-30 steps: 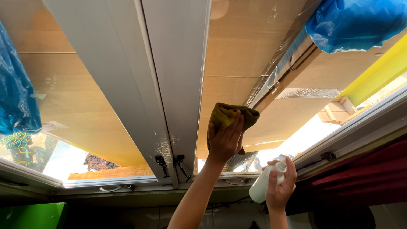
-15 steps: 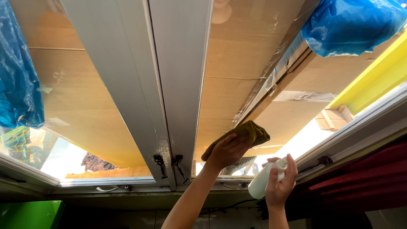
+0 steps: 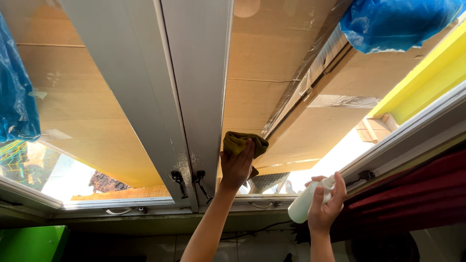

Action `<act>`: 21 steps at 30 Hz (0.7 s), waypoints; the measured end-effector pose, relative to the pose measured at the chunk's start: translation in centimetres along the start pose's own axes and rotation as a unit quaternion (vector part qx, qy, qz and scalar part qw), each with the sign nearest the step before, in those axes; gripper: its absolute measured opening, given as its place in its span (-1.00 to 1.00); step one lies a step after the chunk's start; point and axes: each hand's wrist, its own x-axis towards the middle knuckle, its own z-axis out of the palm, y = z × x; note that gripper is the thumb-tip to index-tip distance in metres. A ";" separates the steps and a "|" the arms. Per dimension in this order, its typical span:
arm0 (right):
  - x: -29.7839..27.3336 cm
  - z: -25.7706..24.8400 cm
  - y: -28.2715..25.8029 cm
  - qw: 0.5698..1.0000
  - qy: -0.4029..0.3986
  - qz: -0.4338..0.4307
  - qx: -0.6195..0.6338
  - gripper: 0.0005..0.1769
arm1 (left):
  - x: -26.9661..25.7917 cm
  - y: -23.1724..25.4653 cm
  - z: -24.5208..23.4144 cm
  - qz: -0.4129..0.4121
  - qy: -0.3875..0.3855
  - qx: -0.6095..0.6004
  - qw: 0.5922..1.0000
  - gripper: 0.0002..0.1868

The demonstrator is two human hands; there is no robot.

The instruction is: The person cleans a window by spraying liquid from a bottle onto the glass and wiping the surface with a cloth.

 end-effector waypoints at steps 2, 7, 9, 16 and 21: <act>0.1 0.0 0.0 1.000 -0.003 0.000 0.003 -0.43 | 0.6 0.6 -0.3 -0.012 0.005 -0.009 1.000 -0.62; 0.8 0.5 0.4 0.999 -0.011 -0.001 0.035 -0.40 | 1.7 1.5 -0.6 -0.023 0.004 -0.011 1.000 -0.64; 1.0 0.6 0.8 0.999 -0.020 -0.006 0.045 -0.40 | 1.7 2.1 -0.8 -0.028 0.002 -0.038 0.999 -0.66; 2.2 0.6 1.4 0.997 -0.035 -0.032 0.060 -0.38 | 3.1 5.3 0.2 0.017 0.003 -0.044 0.999 -0.59; 3.6 -0.7 2.1 0.996 -0.029 -0.047 0.063 -0.39 | 3.6 7.6 0.7 0.072 -0.045 -0.076 0.993 -0.45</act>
